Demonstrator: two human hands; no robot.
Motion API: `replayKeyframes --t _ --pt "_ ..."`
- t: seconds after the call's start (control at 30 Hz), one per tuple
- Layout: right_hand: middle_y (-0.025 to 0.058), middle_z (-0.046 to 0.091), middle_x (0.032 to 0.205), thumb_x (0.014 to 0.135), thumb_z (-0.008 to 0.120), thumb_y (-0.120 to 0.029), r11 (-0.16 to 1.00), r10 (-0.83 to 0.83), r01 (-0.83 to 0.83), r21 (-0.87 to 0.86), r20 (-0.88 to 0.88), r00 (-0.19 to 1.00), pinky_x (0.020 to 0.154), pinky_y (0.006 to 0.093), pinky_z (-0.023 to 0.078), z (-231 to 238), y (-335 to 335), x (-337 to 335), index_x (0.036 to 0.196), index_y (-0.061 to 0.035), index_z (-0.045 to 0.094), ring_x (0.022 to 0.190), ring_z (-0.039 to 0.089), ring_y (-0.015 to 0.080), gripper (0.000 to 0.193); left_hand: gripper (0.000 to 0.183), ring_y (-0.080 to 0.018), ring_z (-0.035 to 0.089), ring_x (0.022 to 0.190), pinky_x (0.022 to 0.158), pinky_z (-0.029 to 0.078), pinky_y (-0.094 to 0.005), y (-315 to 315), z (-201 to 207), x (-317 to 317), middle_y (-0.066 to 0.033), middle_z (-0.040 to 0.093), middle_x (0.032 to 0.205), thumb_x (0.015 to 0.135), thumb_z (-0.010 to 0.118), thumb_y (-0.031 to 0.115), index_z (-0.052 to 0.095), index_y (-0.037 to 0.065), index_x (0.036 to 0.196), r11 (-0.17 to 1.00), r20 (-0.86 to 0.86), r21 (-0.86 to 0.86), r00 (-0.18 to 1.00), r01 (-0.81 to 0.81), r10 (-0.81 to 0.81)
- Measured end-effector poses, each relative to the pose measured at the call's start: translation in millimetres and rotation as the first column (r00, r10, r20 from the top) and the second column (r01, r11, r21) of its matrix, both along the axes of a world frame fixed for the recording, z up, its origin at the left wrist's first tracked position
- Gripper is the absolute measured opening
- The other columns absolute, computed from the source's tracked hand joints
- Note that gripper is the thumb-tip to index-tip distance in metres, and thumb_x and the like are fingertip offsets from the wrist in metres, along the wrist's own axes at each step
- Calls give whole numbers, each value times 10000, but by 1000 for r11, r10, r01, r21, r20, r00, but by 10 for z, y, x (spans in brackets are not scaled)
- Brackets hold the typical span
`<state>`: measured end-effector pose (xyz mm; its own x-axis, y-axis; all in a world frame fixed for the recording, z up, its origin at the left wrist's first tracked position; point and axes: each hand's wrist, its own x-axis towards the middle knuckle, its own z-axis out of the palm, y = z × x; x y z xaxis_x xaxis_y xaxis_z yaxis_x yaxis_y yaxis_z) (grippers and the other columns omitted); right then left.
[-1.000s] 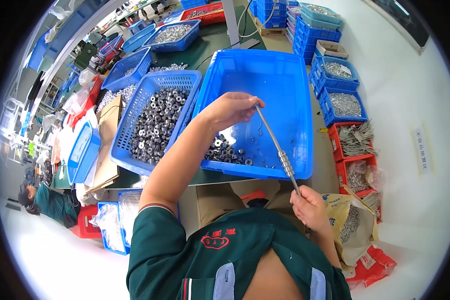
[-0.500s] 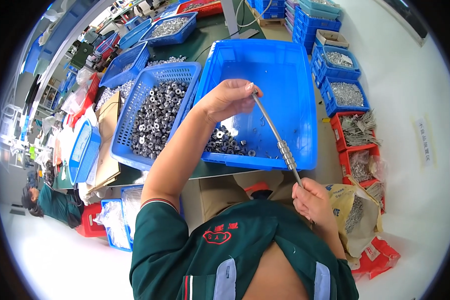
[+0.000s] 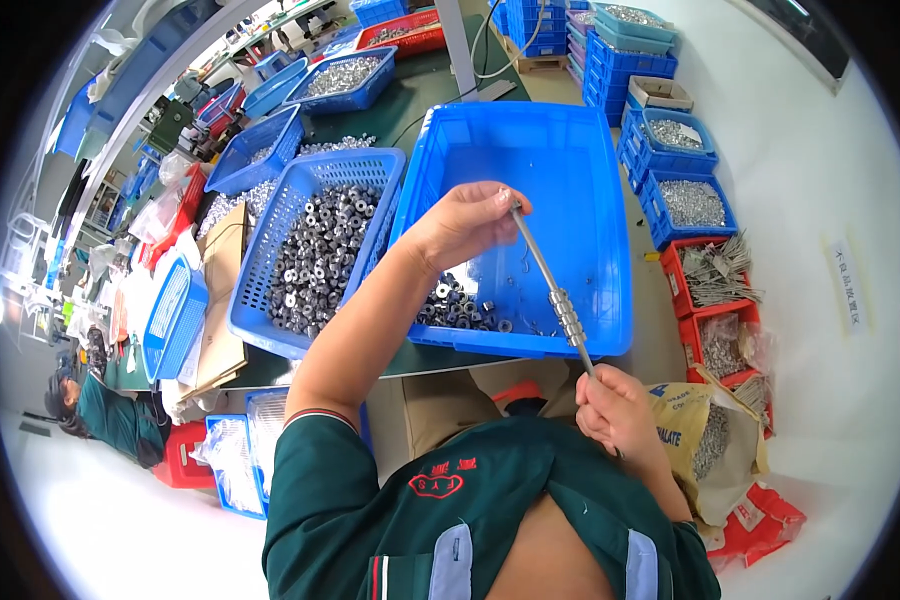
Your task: Inspecting small metal ring components by sliding them onto a measurement rod and sorting them into bins.
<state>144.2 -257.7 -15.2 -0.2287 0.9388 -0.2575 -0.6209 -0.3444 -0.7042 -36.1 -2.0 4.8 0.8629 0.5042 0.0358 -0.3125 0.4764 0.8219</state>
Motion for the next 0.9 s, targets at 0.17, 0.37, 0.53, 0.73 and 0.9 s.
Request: replayKeyframes --t 0.17,0.37,0.53,0.73,0.9 --pt "-29 382 515 947 480 -203 991 -93 34 127 499 861 385 198 240 -25 72 -121 817 -34 499 388 315 34 214 290 -110 449 689 659 380 -262 -79 5 27 -25 532 787 875 623 278 597 -7 920 998 -129 13 990 -64 65" --pt "-36 368 499 949 474 -200 999 -3 7 36 -99 995 384 208 262 25 71 -55 813 -37 496 375 308 38 214 300 -113 447 674 660 370 -273 -169 13 93 -17 517 724 875 612 285 608 -6 946 999 -36 22 999 -26 26" --pt "-40 361 496 949 474 -201 1000 -14 13 16 58 998 386 219 271 83 131 -89 812 -42 496 370 310 41 211 312 -111 447 715 682 375 -268 -147 -9 88 -16 503 766 877 613 271 596 -27 965 999 3 34 999 32 -32" --pt "-39 357 497 949 472 -201 959 -221 73 274 560 798 378 217 266 -115 230 -154 811 -46 492 368 315 42 209 288 -112 493 676 668 406 -258 -226 -28 187 -40 569 751 871 624 245 613 -29 960 986 -164 105 980 128 -110" --pt "-39 335 482 955 460 -205 999 -45 45 7 184 982 371 218 249 69 210 -105 814 -42 485 350 279 46 217 298 -109 530 692 668 422 -252 -207 -84 162 -47 595 751 869 626 234 612 -36 996 978 -119 89 977 190 -179"
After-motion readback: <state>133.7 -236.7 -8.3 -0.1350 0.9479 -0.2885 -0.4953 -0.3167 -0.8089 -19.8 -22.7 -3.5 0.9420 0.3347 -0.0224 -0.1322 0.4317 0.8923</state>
